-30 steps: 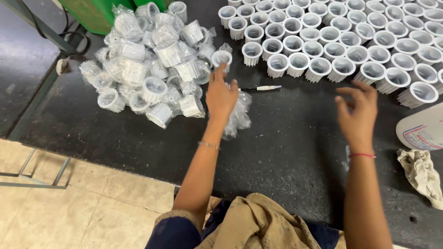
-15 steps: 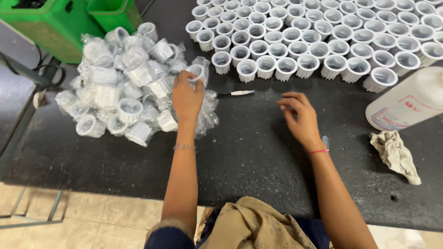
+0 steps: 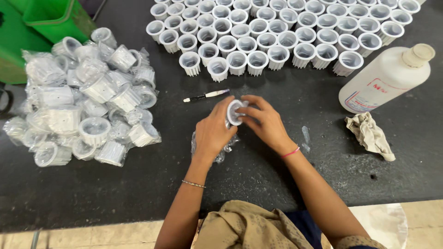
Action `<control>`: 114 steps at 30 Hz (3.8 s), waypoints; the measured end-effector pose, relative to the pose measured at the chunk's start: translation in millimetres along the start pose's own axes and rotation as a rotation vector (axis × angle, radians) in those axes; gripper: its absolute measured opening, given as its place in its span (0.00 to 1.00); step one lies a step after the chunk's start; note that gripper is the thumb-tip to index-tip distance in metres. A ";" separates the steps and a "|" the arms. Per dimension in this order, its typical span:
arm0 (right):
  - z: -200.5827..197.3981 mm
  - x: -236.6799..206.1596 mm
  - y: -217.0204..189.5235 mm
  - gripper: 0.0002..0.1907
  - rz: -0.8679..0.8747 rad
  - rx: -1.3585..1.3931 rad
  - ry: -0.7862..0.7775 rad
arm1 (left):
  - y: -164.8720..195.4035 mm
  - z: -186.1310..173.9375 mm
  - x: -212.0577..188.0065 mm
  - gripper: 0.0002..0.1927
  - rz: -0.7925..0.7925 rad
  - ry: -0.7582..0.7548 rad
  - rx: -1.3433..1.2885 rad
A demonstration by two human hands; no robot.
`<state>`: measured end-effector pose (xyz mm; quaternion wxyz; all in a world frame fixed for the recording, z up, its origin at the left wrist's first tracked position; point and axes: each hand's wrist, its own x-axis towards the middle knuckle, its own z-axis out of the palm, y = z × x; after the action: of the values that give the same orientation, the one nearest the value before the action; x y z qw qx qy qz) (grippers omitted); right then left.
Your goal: The person picks white ribbed plastic parts from a pile, unwraps the plastic film from each one, and marks each part with a marker before placing it in rows on the workbench. They handle the parts one at a time, turning them while marking.
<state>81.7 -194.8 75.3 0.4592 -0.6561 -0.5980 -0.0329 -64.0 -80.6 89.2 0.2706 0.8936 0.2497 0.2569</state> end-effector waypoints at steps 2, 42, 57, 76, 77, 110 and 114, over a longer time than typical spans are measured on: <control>4.7 2.2 2.8 0.16 0.073 -0.021 -0.085 | -6.7 2.6 3.3 0.36 -0.011 -0.078 0.028; 1.6 -9.2 54.5 0.06 0.600 0.865 0.262 | -47.9 12.1 -2.4 0.31 -0.419 -0.204 -1.401; -13.9 -15.9 41.0 0.13 0.063 0.188 0.042 | -38.2 14.8 -1.4 0.31 -0.466 -0.297 -1.437; -35.3 -19.0 59.8 0.16 0.321 0.524 -0.262 | -52.0 13.8 -0.5 0.26 -0.544 -0.267 -1.358; -34.7 -18.2 56.9 0.18 0.382 0.600 -0.270 | -49.6 13.0 -0.8 0.26 -0.551 -0.281 -1.342; -20.9 -13.8 69.9 0.14 0.711 0.704 0.005 | -93.0 13.7 -1.6 0.02 -0.314 0.360 -1.233; -23.1 -13.0 73.1 0.14 0.778 0.572 0.052 | -91.3 -0.1 -4.9 0.01 -0.229 0.355 -0.948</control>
<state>149.2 -209.4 39.7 0.6142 -0.6773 -0.2819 0.2908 -95.7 -16.9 31.8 0.6255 0.5824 0.2442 0.4581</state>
